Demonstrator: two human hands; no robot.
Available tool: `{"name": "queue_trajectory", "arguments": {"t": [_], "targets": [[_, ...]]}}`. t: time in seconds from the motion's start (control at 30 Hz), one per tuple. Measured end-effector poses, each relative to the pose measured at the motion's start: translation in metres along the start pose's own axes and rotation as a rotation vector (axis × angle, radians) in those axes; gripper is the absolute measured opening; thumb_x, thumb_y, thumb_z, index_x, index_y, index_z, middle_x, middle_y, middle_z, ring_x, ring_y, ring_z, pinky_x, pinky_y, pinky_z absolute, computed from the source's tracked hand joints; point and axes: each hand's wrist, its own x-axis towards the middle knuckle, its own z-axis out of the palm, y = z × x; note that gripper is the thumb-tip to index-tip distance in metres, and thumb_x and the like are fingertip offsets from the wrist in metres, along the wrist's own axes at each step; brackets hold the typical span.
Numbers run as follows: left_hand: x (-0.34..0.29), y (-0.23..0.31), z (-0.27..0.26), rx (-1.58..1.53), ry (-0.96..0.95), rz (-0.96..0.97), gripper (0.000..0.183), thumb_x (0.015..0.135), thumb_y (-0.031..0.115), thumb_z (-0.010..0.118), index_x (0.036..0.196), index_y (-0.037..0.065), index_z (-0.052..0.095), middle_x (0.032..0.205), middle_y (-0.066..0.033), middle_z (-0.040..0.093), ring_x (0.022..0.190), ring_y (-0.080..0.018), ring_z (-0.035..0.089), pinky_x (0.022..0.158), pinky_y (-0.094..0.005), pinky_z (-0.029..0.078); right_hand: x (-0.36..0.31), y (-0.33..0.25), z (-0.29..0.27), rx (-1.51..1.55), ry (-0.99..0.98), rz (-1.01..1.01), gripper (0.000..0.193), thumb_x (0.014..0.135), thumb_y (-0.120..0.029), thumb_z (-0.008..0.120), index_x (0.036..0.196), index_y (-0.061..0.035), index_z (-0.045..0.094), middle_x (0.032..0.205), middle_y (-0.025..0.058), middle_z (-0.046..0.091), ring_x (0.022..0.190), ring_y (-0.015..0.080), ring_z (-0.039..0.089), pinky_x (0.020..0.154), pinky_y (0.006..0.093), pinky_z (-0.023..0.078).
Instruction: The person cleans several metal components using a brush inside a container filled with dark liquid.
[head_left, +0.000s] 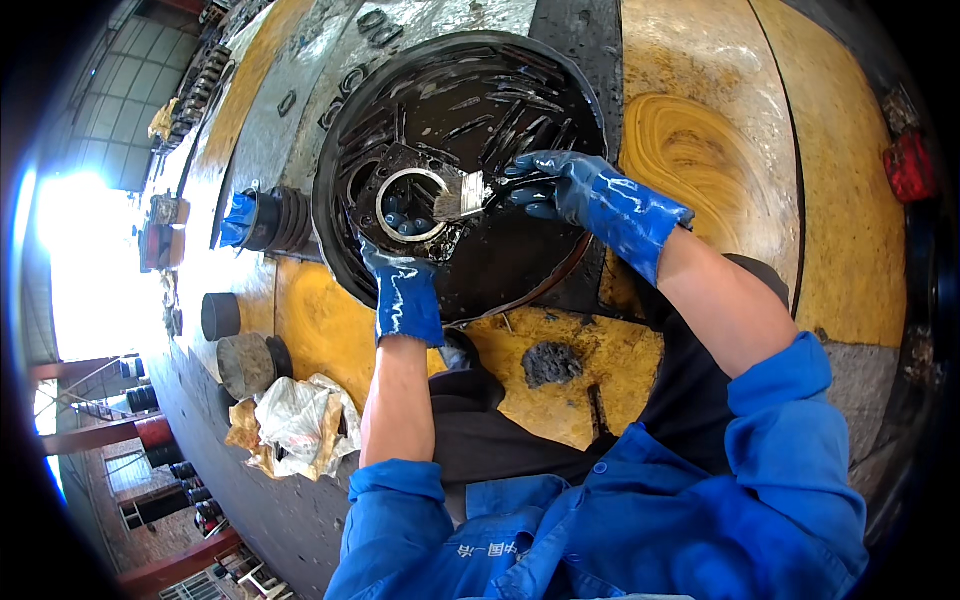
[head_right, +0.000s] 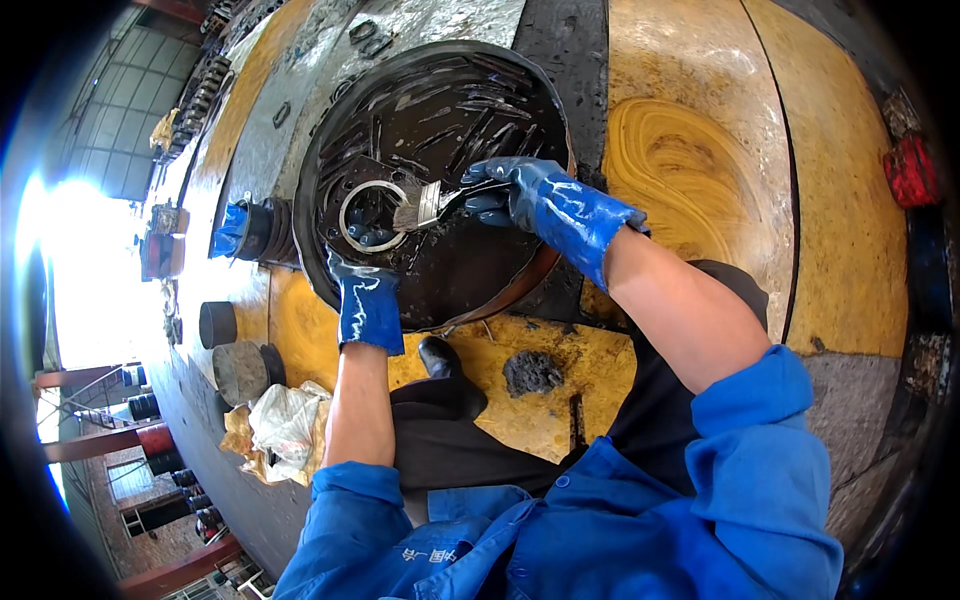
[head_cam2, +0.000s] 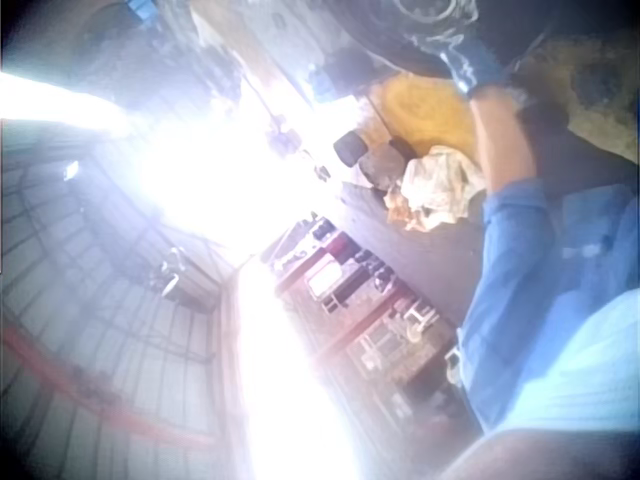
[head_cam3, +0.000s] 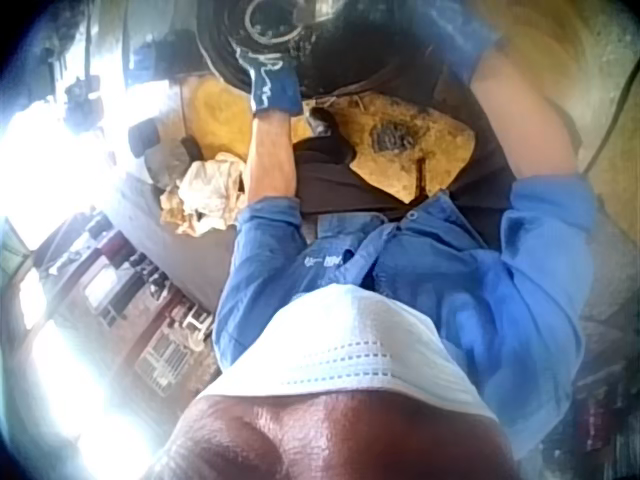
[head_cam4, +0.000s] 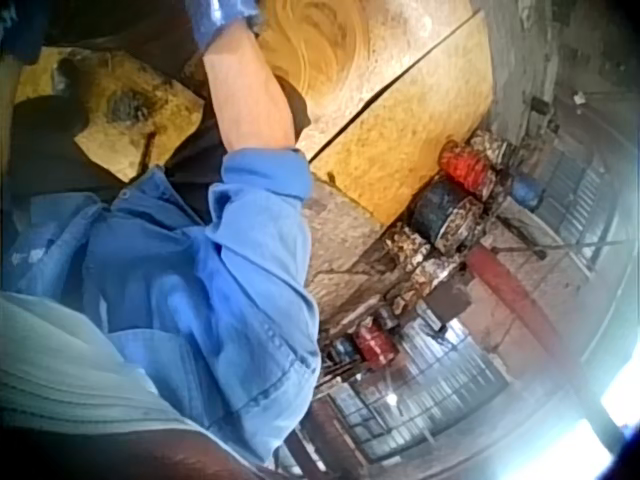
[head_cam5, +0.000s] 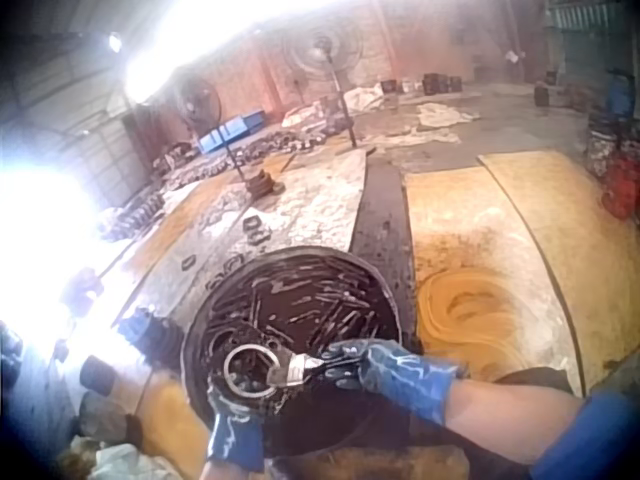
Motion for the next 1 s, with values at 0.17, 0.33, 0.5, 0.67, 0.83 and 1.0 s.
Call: {"name": "queue_trajectory", "arguments": {"t": [0.17,0.33,0.5,0.67,0.83,1.0], "targets": [[0.003,-0.001,0.000,0.273,0.041,0.111,0.031,0.102,0.024,0.052,0.126,0.010,0.065,0.117,-0.0093,0.071,0.098,-0.0248,0.069,0.086,-0.0436,0.058,-0.021,0.006,0.010,-0.154,-0.007,-0.026,0.027,0.102,-0.025,0.062,0.124,-0.0099,0.069,0.122,0.0090,0.073,0.100,0.0270,0.073,0.083,0.0426,0.058],[0.006,0.008,0.005,0.542,0.072,0.286,0.032,0.101,0.021,0.053,0.128,0.009,0.064,0.119,-0.0102,0.071,0.101,-0.0249,0.069,0.089,-0.0435,0.057,-0.033,0.022,0.015,-0.182,-0.032,-0.131,0.025,0.106,-0.017,0.056,0.123,-0.0052,0.069,0.114,0.0098,0.076,0.093,0.0258,0.076,0.077,0.0385,0.062],[0.009,0.022,0.007,0.941,0.119,0.620,0.033,0.100,0.018,0.054,0.129,0.007,0.064,0.122,-0.0110,0.071,0.103,-0.0249,0.070,0.092,-0.0434,0.057,-0.054,0.024,0.028,-0.429,-0.060,-0.167,0.027,0.107,-0.024,0.057,0.123,-0.0063,0.069,0.121,0.0101,0.074,0.101,0.0221,0.074,0.083,0.0339,0.060],[0.015,0.037,0.017,0.956,0.093,0.800,0.034,0.099,0.015,0.055,0.131,0.006,0.063,0.125,-0.0119,0.071,0.106,-0.0250,0.070,0.096,-0.0433,0.056,-0.062,0.028,0.032,-0.815,-0.156,-0.530,0.019,0.101,-0.016,0.065,0.112,-0.0038,0.075,0.108,0.0078,0.077,0.091,0.0164,0.073,0.081,0.0305,0.060],[0.000,0.039,0.033,-0.224,-0.085,0.438,0.032,0.095,0.008,0.062,0.127,0.001,0.063,0.119,-0.0119,0.072,0.101,-0.0227,0.070,0.089,-0.0397,0.058,-0.083,0.022,0.039,-1.106,-0.388,-0.901,0.018,0.091,-0.006,0.069,0.109,-0.0049,0.073,0.098,0.0130,0.075,0.090,0.0249,0.073,0.080,0.0365,0.058],[0.025,0.033,0.028,-0.180,-0.072,0.477,0.034,0.103,0.021,0.052,0.127,0.000,0.062,0.121,-0.0140,0.070,0.104,-0.0261,0.069,0.089,-0.0431,0.059,-0.063,0.025,0.027,-1.181,-0.467,-0.984,0.019,0.089,0.000,0.071,0.107,-0.0054,0.074,0.104,0.0112,0.076,0.089,0.0239,0.075,0.080,0.0343,0.060]]}}
